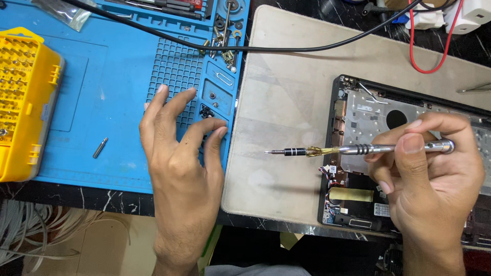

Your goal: The person uses a screwdriver to remove screws from the back panel of a disassembled laptop. They place the screws into a blue screw organizer tray and continue unscrewing additional fasteners from different areas of the chassis.

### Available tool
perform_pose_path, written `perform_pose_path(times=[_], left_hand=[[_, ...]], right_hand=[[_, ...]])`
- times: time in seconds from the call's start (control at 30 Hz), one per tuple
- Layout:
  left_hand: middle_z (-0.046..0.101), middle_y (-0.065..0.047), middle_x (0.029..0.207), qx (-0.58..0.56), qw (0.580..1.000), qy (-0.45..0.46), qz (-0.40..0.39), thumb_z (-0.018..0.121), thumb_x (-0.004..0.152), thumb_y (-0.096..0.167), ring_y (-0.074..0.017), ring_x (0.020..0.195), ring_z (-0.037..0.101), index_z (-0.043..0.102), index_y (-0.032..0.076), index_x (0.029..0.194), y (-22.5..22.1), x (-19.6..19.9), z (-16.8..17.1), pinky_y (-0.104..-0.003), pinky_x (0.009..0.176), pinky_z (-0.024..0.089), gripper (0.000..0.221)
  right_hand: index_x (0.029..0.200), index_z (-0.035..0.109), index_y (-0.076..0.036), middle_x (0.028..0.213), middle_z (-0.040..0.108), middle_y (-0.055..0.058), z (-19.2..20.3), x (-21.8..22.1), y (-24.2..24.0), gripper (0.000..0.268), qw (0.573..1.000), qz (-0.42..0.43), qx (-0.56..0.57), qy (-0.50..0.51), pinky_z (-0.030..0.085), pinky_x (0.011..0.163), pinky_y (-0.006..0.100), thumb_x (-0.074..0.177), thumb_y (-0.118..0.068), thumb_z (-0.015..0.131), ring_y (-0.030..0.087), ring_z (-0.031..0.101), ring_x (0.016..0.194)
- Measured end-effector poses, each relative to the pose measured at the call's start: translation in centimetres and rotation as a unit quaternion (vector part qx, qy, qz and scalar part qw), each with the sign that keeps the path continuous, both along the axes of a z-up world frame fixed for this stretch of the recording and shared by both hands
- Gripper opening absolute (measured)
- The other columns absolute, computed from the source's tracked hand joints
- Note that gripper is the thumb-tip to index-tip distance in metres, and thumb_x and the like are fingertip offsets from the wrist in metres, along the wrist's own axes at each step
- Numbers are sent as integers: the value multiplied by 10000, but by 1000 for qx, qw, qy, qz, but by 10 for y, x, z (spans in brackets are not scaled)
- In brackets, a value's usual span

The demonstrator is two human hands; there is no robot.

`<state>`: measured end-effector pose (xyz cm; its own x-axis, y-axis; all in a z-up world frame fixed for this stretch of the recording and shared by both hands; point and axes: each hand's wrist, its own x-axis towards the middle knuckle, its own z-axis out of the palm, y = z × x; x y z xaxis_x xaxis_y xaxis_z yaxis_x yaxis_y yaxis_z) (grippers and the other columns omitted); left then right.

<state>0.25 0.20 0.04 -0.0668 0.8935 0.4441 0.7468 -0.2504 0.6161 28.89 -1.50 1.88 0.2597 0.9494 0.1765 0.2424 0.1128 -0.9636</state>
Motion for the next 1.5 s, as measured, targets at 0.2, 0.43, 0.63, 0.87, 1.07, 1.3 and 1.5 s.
perform_pose_path(times=[0.2,0.43,0.63,0.87,1.07,1.3,1.5], left_hand=[[637,-230,1528,10,1000,9,18,718,1139,-73,-569,1593,472,831,14,1157,0,-1,-2,-788,1369,366,144],[626,-213,1628,7,998,66,22,559,1020,-311,-529,1612,437,887,75,1274,-6,-2,3,-820,1378,324,566],[644,-250,1636,35,995,84,27,625,1000,-358,-568,1585,501,887,61,1228,-7,-1,0,-844,1362,366,544],[628,-252,1653,36,995,88,24,595,928,-378,-573,1581,501,882,21,1224,-8,-2,0,-834,1361,386,574],[604,-248,1673,35,995,89,17,604,964,-363,-579,1591,481,903,45,1197,-9,-1,0,-855,1356,397,557],[607,-256,1663,45,995,77,33,575,985,-369,-550,1593,496,875,31,1182,-9,1,-1,-811,1372,427,538],[595,-268,1673,44,994,97,24,560,1033,-344,-574,1578,500,877,-20,1238,-8,-1,-1,-821,1350,451,498]], right_hand=[[1327,459,-127,966,681,217,1,-1,0,265,1000,-2,-5,2,377,519,219,1230,-295,640,201,663,724],[1334,448,-123,925,661,213,0,-1,0,302,1000,-2,0,3,373,518,214,1220,-320,647,191,646,704],[1339,454,-116,954,676,213,1,-2,-1,308,1000,-10,-8,1,376,526,217,1224,-330,643,199,654,701],[1336,462,-124,969,684,208,0,-1,-1,311,1000,-15,-12,1,383,530,218,1217,-337,654,207,679,732],[1331,454,-125,946,676,216,2,-2,-2,263,1000,-2,-9,-4,383,526,220,1236,-299,625,202,664,733],[1328,457,-123,942,675,223,2,-1,-2,282,1000,-4,-7,0,383,526,220,1222,-308,641,208,667,727],[1337,453,-122,935,671,225,0,1,-2,277,1000,-3,-5,2,380,523,216,1229,-301,635,207,667,723]])
